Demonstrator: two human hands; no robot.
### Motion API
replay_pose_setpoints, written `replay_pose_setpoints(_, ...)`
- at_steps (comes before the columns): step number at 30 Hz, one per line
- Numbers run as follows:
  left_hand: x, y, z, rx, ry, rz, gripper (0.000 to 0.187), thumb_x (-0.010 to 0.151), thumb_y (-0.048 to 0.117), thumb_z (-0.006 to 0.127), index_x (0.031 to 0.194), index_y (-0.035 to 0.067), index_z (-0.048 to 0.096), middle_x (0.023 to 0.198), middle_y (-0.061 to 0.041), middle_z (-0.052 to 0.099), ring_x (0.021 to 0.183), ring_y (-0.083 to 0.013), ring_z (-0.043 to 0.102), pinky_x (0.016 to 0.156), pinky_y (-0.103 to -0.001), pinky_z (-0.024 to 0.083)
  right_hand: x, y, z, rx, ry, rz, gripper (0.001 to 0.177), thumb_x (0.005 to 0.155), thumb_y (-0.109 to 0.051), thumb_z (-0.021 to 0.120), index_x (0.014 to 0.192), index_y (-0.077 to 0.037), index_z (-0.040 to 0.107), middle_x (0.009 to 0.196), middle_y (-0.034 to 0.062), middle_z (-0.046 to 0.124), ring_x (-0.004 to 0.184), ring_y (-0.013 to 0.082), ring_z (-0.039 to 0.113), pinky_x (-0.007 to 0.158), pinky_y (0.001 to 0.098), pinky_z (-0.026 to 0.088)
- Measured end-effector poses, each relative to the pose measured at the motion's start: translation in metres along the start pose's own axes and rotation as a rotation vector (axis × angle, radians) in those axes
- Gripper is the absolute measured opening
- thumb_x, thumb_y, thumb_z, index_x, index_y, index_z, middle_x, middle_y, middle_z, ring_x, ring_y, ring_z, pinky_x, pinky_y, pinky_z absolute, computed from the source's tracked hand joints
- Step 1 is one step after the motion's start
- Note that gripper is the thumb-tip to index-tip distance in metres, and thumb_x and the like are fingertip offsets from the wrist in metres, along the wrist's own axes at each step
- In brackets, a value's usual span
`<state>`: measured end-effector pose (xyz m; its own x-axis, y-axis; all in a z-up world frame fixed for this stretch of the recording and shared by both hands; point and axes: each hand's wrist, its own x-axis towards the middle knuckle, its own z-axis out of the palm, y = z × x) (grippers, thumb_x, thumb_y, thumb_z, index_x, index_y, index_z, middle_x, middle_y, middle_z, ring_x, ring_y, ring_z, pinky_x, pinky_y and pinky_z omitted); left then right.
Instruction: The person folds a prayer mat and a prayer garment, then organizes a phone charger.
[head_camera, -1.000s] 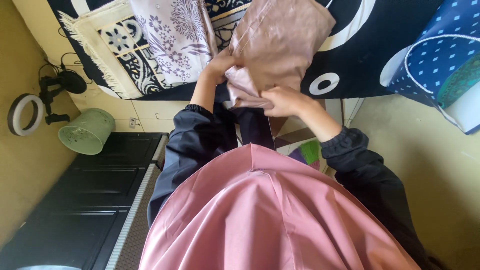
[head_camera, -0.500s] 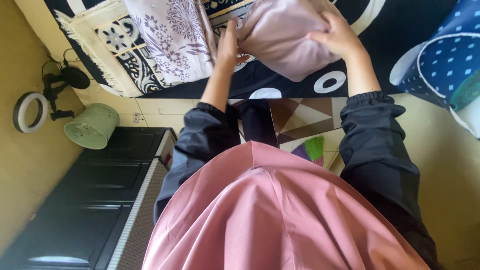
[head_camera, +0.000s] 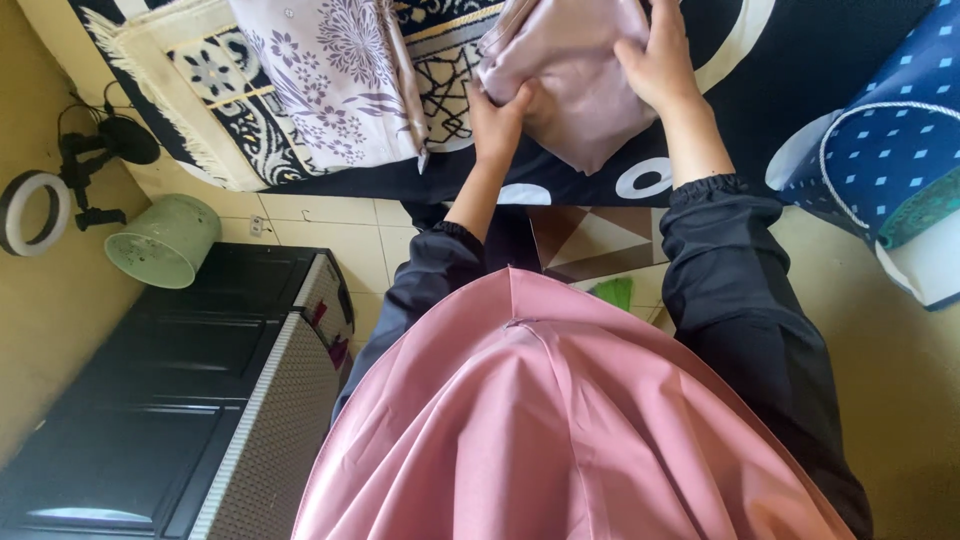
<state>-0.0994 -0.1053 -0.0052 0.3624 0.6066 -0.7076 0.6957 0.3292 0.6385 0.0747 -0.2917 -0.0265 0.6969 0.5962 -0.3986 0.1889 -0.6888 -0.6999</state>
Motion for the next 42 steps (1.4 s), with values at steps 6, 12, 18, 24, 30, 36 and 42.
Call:
replay_pose_setpoints(6, 0.000, -0.014, -0.006, -0.344, -0.371, -0.048, 0.052, 0.085, 0.029, 0.071, 0.119, -0.010, 0.067, 0.110, -0.016, 0.073, 0.106, -0.0255, 0.066, 0.095, -0.040, 0.052, 0.000, -0.012, -0.005, -0.117, -0.114, 0.109, 0.056, 0.104, -0.036, 0.071, 0.145, -0.003, 0.053, 0.131, 0.0269, 0.061, 0.126, 0.0419, 0.056, 0.110, 0.0552, 0.034)
replay_pose_setpoints(12, -0.019, 0.034, -0.044, -0.636, -0.755, -0.286, 0.070, 0.075, 0.027, 0.071, 0.137, 0.000, 0.050, 0.120, -0.016, 0.066, 0.115, -0.0315, 0.063, 0.099, -0.046, 0.054, -0.036, -0.057, -0.016, 0.386, -0.083, 0.084, 0.057, 0.098, -0.042, 0.063, 0.137, 0.000, 0.060, 0.133, 0.0186, 0.065, 0.128, 0.0276, 0.062, 0.111, 0.0362, 0.048)
replay_pose_setpoints(18, -0.015, 0.030, -0.106, -0.913, -0.968, -0.525, 0.069, 0.082, 0.030, 0.073, 0.141, -0.001, 0.054, 0.135, -0.022, 0.065, 0.125, -0.0353, 0.064, 0.114, -0.051, 0.049, -0.071, -0.097, 0.029, 1.089, -0.205, 0.332, 0.074, 0.092, -0.045, 0.064, 0.150, -0.003, 0.046, 0.145, 0.0136, 0.057, 0.133, 0.0244, 0.057, 0.113, 0.0358, 0.047)
replay_pose_setpoints(24, 0.009, -0.023, -0.210, -1.014, -0.911, -0.347, 0.067, 0.092, 0.037, 0.075, 0.143, 0.000, 0.050, 0.138, -0.017, 0.063, 0.129, -0.0317, 0.062, 0.114, -0.051, 0.049, -0.070, -0.164, 0.099, 1.200, -0.093, 0.349, 0.076, 0.093, -0.034, 0.067, 0.155, -0.002, 0.036, 0.148, 0.0173, 0.054, 0.137, 0.0290, 0.055, 0.116, 0.0403, 0.046)
replay_pose_setpoints(30, 0.020, 0.038, -0.298, -0.445, -0.512, -0.091, 0.094, 0.082, 0.033, 0.084, 0.152, -0.002, 0.031, 0.135, -0.021, 0.064, 0.127, -0.0335, 0.064, 0.110, -0.045, 0.052, -0.032, -0.194, 0.202, 0.944, 0.059, 0.266, 0.076, 0.103, -0.030, 0.068, 0.158, 0.000, 0.026, 0.155, 0.0200, 0.045, 0.142, 0.0279, 0.049, 0.118, 0.0411, 0.043)
replay_pose_setpoints(36, 0.053, -0.045, -0.308, 0.090, -0.195, 0.243, 0.108, 0.083, 0.033, 0.093, 0.150, -0.007, 0.018, 0.142, -0.030, 0.053, 0.132, -0.0354, 0.057, 0.110, -0.041, 0.050, -0.022, -0.184, 0.250, 0.611, 0.021, 0.156, 0.075, 0.099, -0.023, 0.065, 0.157, -0.001, 0.023, 0.148, 0.0209, 0.054, 0.131, 0.0268, 0.063, 0.112, 0.0395, 0.056)
replay_pose_setpoints(42, 0.035, -0.051, -0.295, 0.092, 0.159, 0.468, 0.102, 0.087, 0.033, 0.086, 0.154, -0.002, 0.017, 0.149, -0.031, 0.044, 0.142, -0.0363, 0.046, 0.121, -0.044, 0.040, -0.017, -0.208, 0.238, 0.557, 0.070, -0.048, 0.068, 0.110, -0.008, 0.057, 0.164, -0.001, 0.016, 0.163, 0.0217, 0.039, 0.150, 0.0296, 0.049, 0.127, 0.0406, 0.043)
